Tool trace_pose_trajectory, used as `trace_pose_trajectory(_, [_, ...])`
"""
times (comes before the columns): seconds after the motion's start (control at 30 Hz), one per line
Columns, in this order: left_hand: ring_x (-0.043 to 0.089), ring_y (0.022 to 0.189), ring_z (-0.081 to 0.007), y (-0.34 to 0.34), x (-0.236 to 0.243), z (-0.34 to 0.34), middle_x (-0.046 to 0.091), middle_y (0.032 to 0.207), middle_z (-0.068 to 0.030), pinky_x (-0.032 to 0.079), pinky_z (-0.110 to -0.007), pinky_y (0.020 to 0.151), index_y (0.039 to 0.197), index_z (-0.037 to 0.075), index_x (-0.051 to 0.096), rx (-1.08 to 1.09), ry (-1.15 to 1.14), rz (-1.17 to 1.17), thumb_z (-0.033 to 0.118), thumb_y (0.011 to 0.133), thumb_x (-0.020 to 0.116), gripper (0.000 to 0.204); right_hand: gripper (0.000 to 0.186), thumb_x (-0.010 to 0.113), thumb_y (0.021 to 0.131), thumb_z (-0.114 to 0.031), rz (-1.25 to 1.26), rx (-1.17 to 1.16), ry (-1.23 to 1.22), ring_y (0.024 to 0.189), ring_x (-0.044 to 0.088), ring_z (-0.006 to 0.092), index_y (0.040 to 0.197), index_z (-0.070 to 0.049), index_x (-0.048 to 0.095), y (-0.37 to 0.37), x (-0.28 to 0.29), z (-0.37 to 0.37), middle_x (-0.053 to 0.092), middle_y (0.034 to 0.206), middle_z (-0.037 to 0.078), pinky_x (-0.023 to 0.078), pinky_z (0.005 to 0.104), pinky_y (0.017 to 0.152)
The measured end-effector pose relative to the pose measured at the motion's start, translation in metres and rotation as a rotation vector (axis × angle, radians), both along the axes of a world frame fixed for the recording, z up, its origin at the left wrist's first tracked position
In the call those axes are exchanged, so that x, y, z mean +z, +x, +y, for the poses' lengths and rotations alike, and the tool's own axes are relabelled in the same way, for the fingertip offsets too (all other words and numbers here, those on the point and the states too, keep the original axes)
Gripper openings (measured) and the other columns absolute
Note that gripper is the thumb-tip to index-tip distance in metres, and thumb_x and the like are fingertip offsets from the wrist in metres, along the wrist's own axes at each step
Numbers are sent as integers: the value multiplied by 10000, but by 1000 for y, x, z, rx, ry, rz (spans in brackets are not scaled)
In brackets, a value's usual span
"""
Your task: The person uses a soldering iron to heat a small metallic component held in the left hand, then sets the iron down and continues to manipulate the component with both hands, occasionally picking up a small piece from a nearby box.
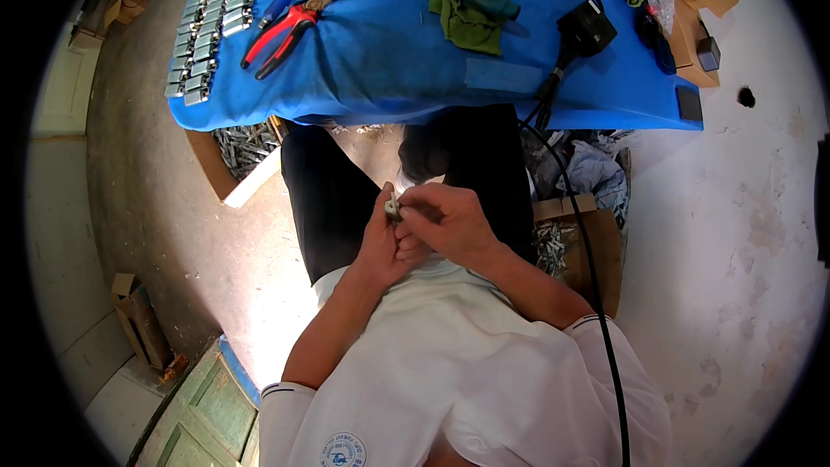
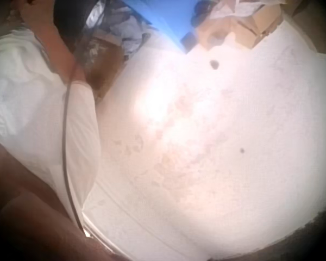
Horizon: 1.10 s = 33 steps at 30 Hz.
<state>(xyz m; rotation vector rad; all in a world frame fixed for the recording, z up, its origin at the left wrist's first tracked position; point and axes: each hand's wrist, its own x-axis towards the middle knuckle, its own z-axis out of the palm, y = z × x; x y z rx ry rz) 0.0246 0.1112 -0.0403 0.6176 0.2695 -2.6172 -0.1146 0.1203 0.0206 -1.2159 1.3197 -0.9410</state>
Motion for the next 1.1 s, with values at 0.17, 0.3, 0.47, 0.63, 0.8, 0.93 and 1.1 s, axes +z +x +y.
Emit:
trace_pose_trajectory(0.17, [294, 347, -65, -7, 11, -2, 338, 488, 51, 233, -185, 312, 713, 150, 473, 47, 107, -129, 568, 949, 367, 492, 119, 628, 825, -22, 40, 8, -38, 698, 673, 124, 933, 28, 633, -1, -4, 0, 647, 826, 82, 517, 224, 625])
trace_pose_trajectory(0.3, [298, 364, -67, -5, 7, 0, 331, 500, 49, 234, -188, 328, 788, 136, 499, 23, 42, -28, 584, 946, 350, 498, 139, 641, 808, -16, 88, 32, -40, 741, 673, 131, 941, 20, 631, -2, -9, 0, 644, 831, 74, 515, 228, 647])
trace_pose_trajectory(0.47, [313, 391, -69, -3, -9, 5, 317, 509, 50, 242, -192, 358, 878, 147, 525, -32, -33, 24, 590, 949, 324, 492, 224, 662, 772, -26, 156, 78, -89, 818, 653, 140, 994, -5, 637, -6, -11, -4, 659, 880, 79, 514, 254, 696])
trace_pose_trajectory(0.63, [324, 394, -69, -4, -3, 5, 307, 511, 57, 241, -196, 353, 813, 160, 486, -60, -4, 46, 565, 956, 329, 456, 294, 684, 756, -47, 102, 103, -119, 781, 640, 169, 1045, -14, 638, -6, -19, -9, 664, 910, 93, 510, 269, 687])
trace_pose_trajectory(0.8, [310, 392, -71, -2, -10, 9, 304, 511, 55, 237, -198, 354, 730, 167, 431, -76, -30, 58, 575, 949, 335, 473, 316, 682, 763, -46, 103, 210, -204, 804, 636, 186, 1073, -11, 630, -9, -28, -9, 650, 923, 95, 511, 283, 698])
trace_pose_trajectory(0.93, [306, 392, -72, -1, -10, 10, 316, 510, 48, 234, -200, 355, 683, 170, 399, -105, -58, 43, 589, 942, 332, 497, 324, 676, 768, -35, 105, 254, -234, 808, 633, 186, 1086, -3, 626, -13, -35, -10, 640, 926, 97, 508, 283, 701])
trace_pose_trajectory(1.1, [314, 388, -77, 0, -10, 11, 330, 508, 44, 243, -201, 352, 679, 168, 397, -109, -55, 14, 558, 954, 321, 483, 330, 669, 777, -46, 76, 277, -101, 795, 630, 172, 1101, 2, 625, -15, -33, -11, 639, 909, 96, 504, 274, 695])
